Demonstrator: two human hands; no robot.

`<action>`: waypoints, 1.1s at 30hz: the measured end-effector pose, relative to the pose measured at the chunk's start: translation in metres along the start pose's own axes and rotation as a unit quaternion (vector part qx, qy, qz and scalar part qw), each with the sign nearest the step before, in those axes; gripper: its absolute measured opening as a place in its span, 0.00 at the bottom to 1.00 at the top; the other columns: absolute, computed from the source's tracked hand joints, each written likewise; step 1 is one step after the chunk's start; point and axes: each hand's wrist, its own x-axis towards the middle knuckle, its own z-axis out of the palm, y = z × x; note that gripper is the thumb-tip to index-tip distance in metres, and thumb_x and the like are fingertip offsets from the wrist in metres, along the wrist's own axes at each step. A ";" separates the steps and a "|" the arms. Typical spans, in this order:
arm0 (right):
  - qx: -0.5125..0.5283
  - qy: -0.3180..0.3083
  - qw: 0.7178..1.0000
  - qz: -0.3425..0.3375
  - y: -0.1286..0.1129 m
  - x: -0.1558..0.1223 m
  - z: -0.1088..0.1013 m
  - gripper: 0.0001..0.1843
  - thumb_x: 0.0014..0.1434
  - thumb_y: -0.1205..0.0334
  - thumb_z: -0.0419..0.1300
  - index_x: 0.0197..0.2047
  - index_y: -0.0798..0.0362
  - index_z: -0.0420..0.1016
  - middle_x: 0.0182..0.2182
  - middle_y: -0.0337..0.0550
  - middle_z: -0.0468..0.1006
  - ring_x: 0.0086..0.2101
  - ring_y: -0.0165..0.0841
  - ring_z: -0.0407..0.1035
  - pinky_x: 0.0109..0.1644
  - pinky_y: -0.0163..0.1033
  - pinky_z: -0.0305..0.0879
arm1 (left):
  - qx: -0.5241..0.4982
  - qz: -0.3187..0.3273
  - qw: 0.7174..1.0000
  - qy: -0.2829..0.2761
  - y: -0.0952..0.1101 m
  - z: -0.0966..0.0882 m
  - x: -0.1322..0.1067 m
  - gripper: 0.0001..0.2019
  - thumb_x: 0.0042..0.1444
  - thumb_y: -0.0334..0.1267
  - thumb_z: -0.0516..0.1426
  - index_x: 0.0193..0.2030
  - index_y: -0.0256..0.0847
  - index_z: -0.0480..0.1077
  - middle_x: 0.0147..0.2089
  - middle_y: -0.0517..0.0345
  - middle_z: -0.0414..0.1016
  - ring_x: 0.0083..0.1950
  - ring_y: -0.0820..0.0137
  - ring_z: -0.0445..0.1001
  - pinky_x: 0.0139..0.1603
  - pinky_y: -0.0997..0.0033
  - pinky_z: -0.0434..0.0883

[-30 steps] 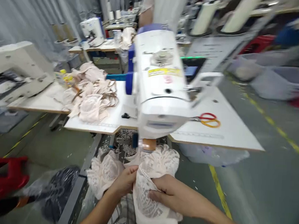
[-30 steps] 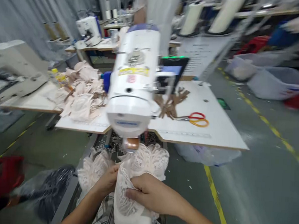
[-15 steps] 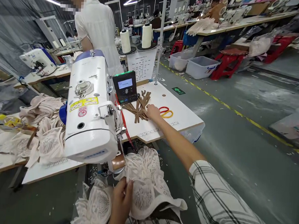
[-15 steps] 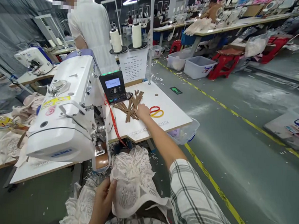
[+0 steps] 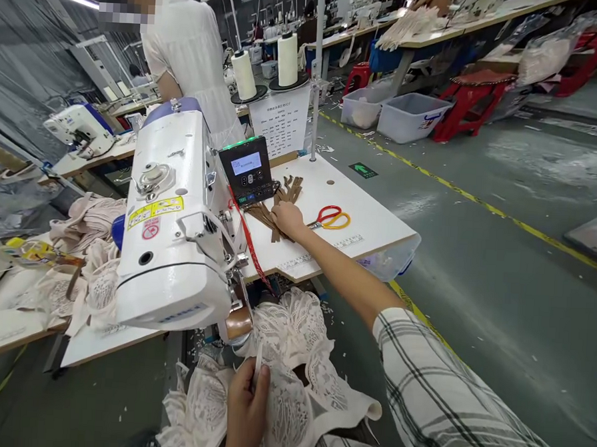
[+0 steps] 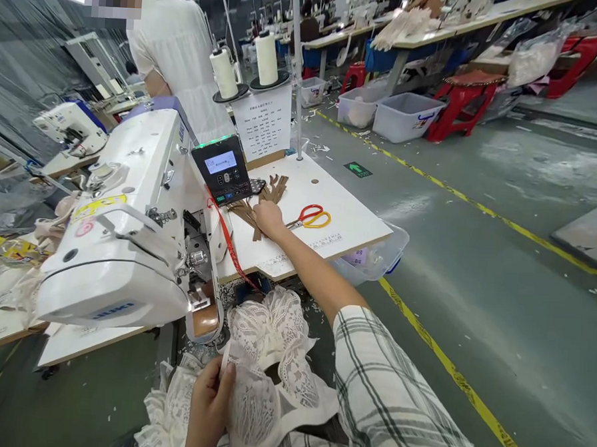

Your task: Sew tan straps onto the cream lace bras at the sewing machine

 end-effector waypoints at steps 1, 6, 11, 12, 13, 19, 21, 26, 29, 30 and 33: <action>0.027 0.005 1.000 -0.001 -0.002 -0.006 -0.003 0.15 0.68 0.55 0.56 0.45 0.60 0.75 0.48 0.54 0.77 0.49 0.40 0.71 0.54 0.48 0.68 | -0.013 -0.005 1.000 0.001 0.000 0.000 -0.001 0.19 0.62 0.57 0.52 0.39 0.44 0.72 0.35 0.52 0.74 0.39 0.59 0.73 0.42 0.62 0.69; 0.184 -0.044 0.982 -0.008 -0.015 -0.079 -0.005 0.22 0.72 0.53 0.40 0.50 0.59 0.68 0.42 0.53 0.82 0.33 0.31 0.74 0.37 0.37 0.68 | -0.043 0.001 0.998 0.050 0.008 -0.006 -0.005 0.22 0.60 0.54 0.56 0.57 0.46 0.69 0.43 0.49 0.77 0.44 0.58 0.76 0.43 0.63 0.72; 0.494 -0.209 0.844 0.016 -0.039 -0.213 0.006 0.24 0.64 0.49 0.59 0.59 0.49 0.62 0.49 0.49 0.81 0.39 0.31 0.78 0.35 0.33 0.70 | 0.009 0.113 0.992 0.047 0.029 -0.022 -0.012 0.14 0.66 0.45 0.52 0.46 0.43 0.75 0.44 0.49 0.79 0.45 0.62 0.76 0.46 0.66 0.70; 0.544 -0.230 0.806 0.038 -0.045 -0.237 0.008 0.26 0.62 0.51 0.63 0.60 0.46 0.61 0.49 0.47 0.81 0.42 0.32 0.78 0.37 0.33 0.72 | 0.011 0.128 0.991 0.039 0.033 -0.024 -0.012 0.14 0.66 0.44 0.51 0.47 0.42 0.75 0.45 0.49 0.79 0.45 0.62 0.76 0.45 0.66 0.70; 0.581 -0.233 0.778 0.058 -0.052 -0.256 0.010 0.28 0.61 0.54 0.65 0.61 0.44 0.62 0.49 0.46 0.81 0.45 0.33 0.78 0.41 0.35 0.73 | 0.010 0.135 0.991 0.017 0.037 -0.025 -0.011 0.15 0.66 0.45 0.52 0.49 0.41 0.74 0.45 0.49 0.78 0.44 0.63 0.75 0.44 0.67 0.69; 0.657 -0.148 0.723 0.155 -0.075 -0.292 0.034 0.19 0.60 0.58 0.67 0.53 0.44 0.71 0.47 0.41 0.83 0.47 0.32 0.78 0.48 0.35 0.74 | 0.035 0.096 0.992 -0.073 0.038 -0.014 -0.004 0.15 0.64 0.43 0.53 0.29 0.37 0.71 0.24 0.62 0.65 0.26 0.74 0.59 0.29 0.73 0.56; 0.665 -0.150 0.711 0.174 -0.073 -0.288 0.037 0.17 0.59 0.58 0.67 0.51 0.46 0.74 0.46 0.41 0.83 0.45 0.32 0.78 0.47 0.35 0.75 | -0.011 0.059 0.994 -0.090 0.037 -0.013 -0.003 0.16 0.64 0.41 0.51 0.29 0.37 0.72 0.22 0.64 0.61 0.24 0.75 0.55 0.27 0.74 0.53; 0.704 -0.149 0.654 0.235 -0.056 -0.269 0.034 0.15 0.53 0.57 0.71 0.43 0.50 0.77 0.37 0.38 0.84 0.34 0.25 0.78 0.39 0.27 0.75 | -0.062 0.031 0.985 -0.157 0.037 -0.022 0.000 0.16 0.63 0.40 0.50 0.32 0.36 0.76 0.21 0.64 0.61 0.24 0.75 0.57 0.27 0.74 0.55; 0.737 -0.093 0.610 0.276 -0.037 -0.249 0.033 0.17 0.48 0.56 0.75 0.37 0.52 0.77 0.27 0.33 0.81 0.25 0.21 0.74 0.30 0.23 0.72 | -0.040 0.044 0.975 -0.213 0.030 -0.027 -0.004 0.18 0.64 0.41 0.50 0.31 0.36 0.76 0.22 0.62 0.63 0.25 0.74 0.59 0.29 0.74 0.57; 0.737 -0.051 0.616 0.273 -0.028 -0.242 0.033 0.17 0.47 0.55 0.75 0.36 0.52 0.77 0.26 0.32 0.79 0.24 0.21 0.72 0.29 0.23 0.72 | -0.031 0.046 0.974 -0.221 0.025 -0.028 -0.006 0.18 0.65 0.42 0.50 0.31 0.36 0.76 0.22 0.61 0.65 0.26 0.74 0.61 0.30 0.74 0.58; 0.688 0.059 0.686 0.231 0.000 -0.223 0.024 0.18 0.50 0.50 0.72 0.37 0.52 0.75 0.25 0.33 0.79 0.24 0.22 0.72 0.28 0.26 0.71 | -0.001 0.047 0.973 -0.227 0.006 -0.030 -0.012 0.19 0.67 0.44 0.49 0.32 0.37 0.76 0.27 0.58 0.71 0.29 0.72 0.65 0.33 0.73 0.61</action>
